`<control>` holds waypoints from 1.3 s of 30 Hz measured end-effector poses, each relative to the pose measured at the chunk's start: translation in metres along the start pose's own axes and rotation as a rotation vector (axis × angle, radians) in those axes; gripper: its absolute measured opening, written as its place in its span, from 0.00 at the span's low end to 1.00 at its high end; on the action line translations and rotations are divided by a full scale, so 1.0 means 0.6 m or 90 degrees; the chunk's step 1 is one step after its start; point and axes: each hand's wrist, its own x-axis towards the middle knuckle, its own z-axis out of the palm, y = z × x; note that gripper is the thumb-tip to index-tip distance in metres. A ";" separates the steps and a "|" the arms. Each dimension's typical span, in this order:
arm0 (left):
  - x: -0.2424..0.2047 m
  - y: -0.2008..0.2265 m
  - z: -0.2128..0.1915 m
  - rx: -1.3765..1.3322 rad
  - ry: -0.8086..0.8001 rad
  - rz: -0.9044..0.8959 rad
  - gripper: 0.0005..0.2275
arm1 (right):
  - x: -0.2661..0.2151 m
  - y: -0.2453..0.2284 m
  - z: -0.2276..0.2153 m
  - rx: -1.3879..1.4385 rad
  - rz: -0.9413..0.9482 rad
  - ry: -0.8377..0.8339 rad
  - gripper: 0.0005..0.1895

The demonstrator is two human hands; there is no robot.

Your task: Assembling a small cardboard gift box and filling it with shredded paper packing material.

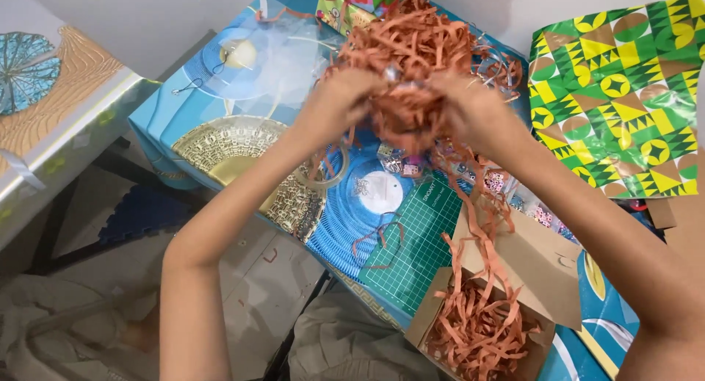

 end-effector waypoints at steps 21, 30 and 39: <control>-0.026 0.075 -0.077 0.087 -0.081 -0.182 0.14 | 0.032 -0.076 -0.057 -0.199 0.210 -0.280 0.26; 0.027 0.114 -0.108 0.055 0.130 0.006 0.34 | 0.128 -0.184 -0.149 0.108 0.229 -0.294 0.69; 0.040 0.188 -0.118 -0.269 0.220 0.097 0.17 | 0.162 -0.161 -0.075 0.419 0.140 -0.042 0.24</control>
